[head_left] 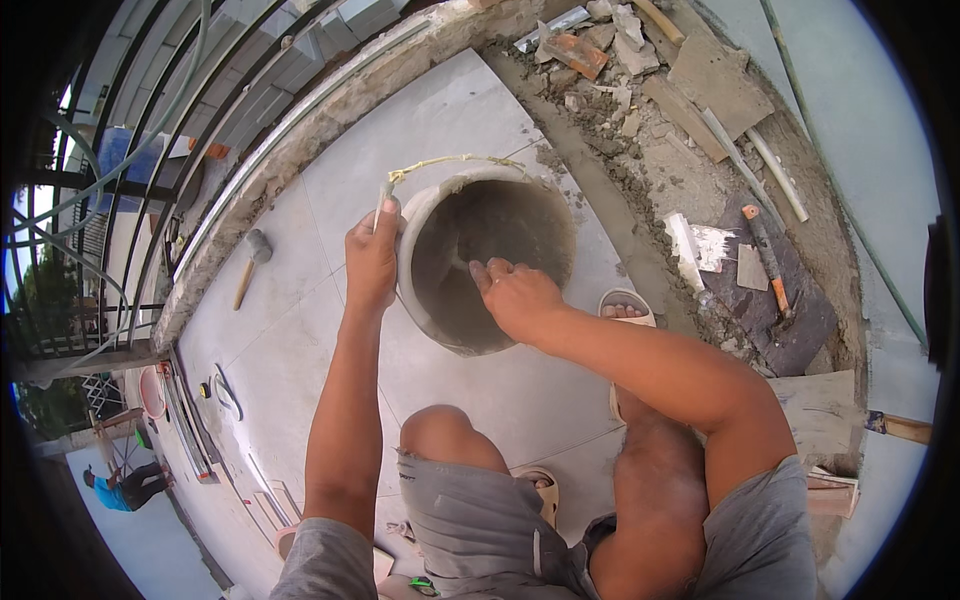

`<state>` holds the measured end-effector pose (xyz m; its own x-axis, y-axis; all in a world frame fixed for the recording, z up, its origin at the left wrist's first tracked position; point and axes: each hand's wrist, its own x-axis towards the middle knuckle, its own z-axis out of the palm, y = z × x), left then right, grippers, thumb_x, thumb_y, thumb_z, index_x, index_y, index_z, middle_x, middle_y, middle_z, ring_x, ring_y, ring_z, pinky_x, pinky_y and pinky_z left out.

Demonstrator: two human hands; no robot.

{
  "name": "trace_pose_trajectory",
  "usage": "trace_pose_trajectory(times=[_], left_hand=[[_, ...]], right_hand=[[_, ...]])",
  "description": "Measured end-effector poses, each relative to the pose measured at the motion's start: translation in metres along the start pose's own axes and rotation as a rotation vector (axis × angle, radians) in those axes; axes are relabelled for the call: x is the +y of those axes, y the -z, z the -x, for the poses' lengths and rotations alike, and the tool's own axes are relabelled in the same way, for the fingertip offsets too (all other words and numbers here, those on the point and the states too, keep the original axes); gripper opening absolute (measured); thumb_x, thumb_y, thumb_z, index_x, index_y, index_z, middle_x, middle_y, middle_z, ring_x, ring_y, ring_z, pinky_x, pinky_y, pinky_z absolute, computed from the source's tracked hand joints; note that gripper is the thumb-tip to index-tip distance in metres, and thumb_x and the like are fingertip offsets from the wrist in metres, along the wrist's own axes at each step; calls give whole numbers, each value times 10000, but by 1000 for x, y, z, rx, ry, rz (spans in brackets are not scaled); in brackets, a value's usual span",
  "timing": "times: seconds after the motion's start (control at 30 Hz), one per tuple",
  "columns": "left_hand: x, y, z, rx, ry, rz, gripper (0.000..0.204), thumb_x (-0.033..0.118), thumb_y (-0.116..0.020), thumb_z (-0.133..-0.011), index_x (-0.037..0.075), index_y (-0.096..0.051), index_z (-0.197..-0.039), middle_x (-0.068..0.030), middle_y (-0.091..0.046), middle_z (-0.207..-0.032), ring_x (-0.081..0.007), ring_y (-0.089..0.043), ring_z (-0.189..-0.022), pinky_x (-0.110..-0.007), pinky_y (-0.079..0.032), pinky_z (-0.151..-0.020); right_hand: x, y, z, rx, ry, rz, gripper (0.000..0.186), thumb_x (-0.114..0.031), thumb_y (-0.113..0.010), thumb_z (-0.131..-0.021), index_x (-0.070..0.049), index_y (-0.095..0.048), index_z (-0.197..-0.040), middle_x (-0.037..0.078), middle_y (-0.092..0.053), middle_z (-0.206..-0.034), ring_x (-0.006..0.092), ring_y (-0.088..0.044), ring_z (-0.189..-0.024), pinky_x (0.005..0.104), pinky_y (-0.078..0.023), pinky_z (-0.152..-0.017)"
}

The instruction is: The person scoops cement from a bucket with a trowel and spreads it along a tiled floor edge. They then retrieve several red bricks, carry them to the work area, and place them one by one onto the fresh cement bed, aligning them in a row.

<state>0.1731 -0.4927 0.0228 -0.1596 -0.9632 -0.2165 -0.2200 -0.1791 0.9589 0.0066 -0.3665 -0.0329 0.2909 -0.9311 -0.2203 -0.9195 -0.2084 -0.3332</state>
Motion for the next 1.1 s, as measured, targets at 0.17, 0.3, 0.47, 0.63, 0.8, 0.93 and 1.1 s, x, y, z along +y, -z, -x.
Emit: trace_pose_trajectory(times=[0.17, 0.3, 0.47, 0.63, 0.8, 0.93, 1.1], left_hand=[[-18, 24, -11, 53, 16, -15, 465, 485, -580, -960, 44, -583, -811, 30, -510, -671, -51, -426, -599, -229, -375, -540], [-20, 4, -2, 57, 32, -5, 472, 480, -588, -955, 36, -601, -796, 31, -519, -650, -48, -412, -578, -220, -336, -520], [0, -10, -5, 49, 15, 20, 434, 426, -612, -952, 20, -610, -798, 18, -535, -643, -51, -417, -561, -227, -336, -505], [0, 4, 0, 36, 8, -61, 473, 462, -632, -930, -6, -633, -857, -10, -586, -680, -70, -486, -598, -229, -406, -553], [1, -7, -12, -18, 4, -65, 460, 454, -621, -942, 3, -627, -845, -12, -593, -693, -68, -499, -612, -227, -415, -564], [-7, 10, -11, 65, 12, -65, 456, 450, -604, -954, 10, -623, -836, -6, -588, -696, -64, -495, -615, -226, -413, -562], [-2, -2, -4, 27, 5, -96, 462, 457, -618, -942, 12, -623, -817, 3, -569, -682, -57, -468, -596, -226, -385, -535]], right_hand=[[20, 22, -6, -249, 91, 113, 534, -81, -539, -884, 10, -444, -1401, 206, -577, -1164, 312, -662, -955, 363, -571, -735], [20, 61, -16, -85, 38, 32, 494, -117, -551, -900, 7, -474, -1372, 213, -599, -1161, 324, -668, -968, 378, -569, -770], [69, 10, -7, -103, -250, -31, 489, -92, -516, -901, 19, -456, -1373, 230, -606, -1154, 318, -667, -979, 393, -566, -782], [47, 55, -7, -233, -144, -248, 495, -63, -474, -902, 29, -437, -1387, 259, -597, -1171, 348, -633, -1055, 397, -546, -853], [37, 17, 4, -202, -89, -170, 466, -52, -478, -893, 38, -467, -1350, 259, -608, -1152, 372, -657, -981, 422, -548, -827], [44, 29, -9, -430, 32, -161, 501, -35, -488, -883, 38, -449, -1377, 248, -620, -1132, 353, -684, -893, 399, -562, -780], [25, 32, -10, -65, 93, -122, 548, -59, -524, -872, 32, -427, -1404, 246, -622, -1133, 356, -681, -912, 390, -562, -790]])
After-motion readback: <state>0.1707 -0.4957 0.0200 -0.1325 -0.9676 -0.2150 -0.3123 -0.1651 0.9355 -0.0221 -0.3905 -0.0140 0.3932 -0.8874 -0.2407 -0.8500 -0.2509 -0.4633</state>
